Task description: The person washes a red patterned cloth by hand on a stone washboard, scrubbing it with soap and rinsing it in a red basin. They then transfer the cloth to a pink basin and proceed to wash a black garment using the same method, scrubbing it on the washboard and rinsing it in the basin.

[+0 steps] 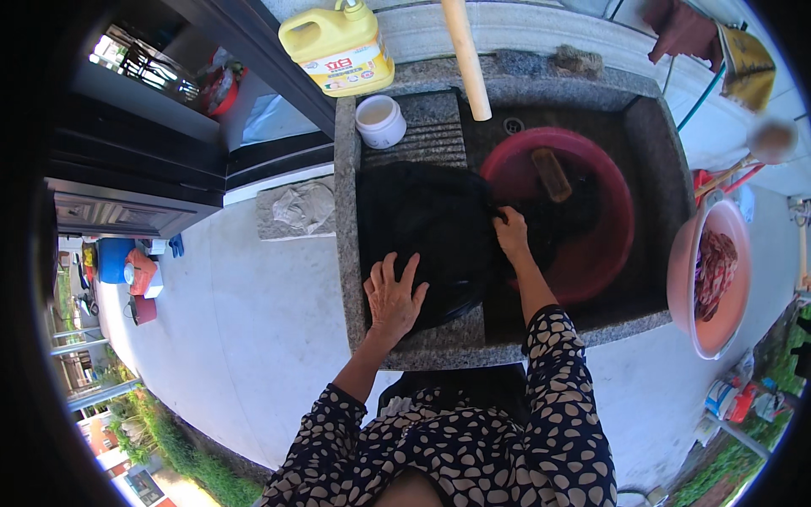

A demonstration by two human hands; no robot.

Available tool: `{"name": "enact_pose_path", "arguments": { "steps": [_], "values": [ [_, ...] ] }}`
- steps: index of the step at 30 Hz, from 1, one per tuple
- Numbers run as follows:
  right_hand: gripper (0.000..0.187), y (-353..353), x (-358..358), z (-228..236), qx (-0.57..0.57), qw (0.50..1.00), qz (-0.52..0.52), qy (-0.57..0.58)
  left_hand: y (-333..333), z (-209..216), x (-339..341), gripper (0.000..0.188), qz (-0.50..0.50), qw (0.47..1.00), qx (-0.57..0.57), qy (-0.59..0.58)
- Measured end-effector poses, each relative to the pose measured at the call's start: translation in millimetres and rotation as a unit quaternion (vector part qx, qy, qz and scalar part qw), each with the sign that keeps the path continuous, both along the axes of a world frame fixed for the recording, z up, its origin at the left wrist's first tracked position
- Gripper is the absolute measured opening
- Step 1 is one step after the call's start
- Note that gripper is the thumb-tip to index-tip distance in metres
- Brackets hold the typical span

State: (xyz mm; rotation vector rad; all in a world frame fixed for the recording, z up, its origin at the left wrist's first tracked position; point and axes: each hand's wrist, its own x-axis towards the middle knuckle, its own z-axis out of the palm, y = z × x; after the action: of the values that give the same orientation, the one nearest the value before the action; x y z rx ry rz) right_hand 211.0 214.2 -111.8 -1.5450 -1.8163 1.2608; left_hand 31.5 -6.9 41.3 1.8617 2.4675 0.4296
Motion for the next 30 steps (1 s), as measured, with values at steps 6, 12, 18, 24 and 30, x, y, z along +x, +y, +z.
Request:
{"name": "enact_pose_path", "arguments": {
  "steps": [6,12,18,24,30],
  "values": [
    [0.028,49.6,-34.2,76.8,0.106,0.994,0.026,-0.029,-18.1,-17.6,-2.2,0.015,0.026,0.998,-0.019,-0.056],
    [0.045,21.7,-73.0,126.8,0.299,0.883,0.227,-0.282,-33.7,17.2,3.7,0.018,0.036,0.981,-0.074,-0.174],
    [0.047,50.0,-195.7,139.3,0.442,0.853,0.275,-0.037,5.2,7.2,-20.0,0.069,0.069,0.994,-0.061,-0.063],
    [0.035,96.0,-282.6,126.5,0.350,0.789,0.451,-0.227,13.3,-22.0,-14.3,0.083,0.157,0.964,-0.104,-0.187],
    [0.023,112.6,-306.8,127.1,0.283,0.757,0.482,-0.338,13.2,-27.3,-15.3,0.085,0.142,0.969,-0.063,-0.190]
  ]
}}
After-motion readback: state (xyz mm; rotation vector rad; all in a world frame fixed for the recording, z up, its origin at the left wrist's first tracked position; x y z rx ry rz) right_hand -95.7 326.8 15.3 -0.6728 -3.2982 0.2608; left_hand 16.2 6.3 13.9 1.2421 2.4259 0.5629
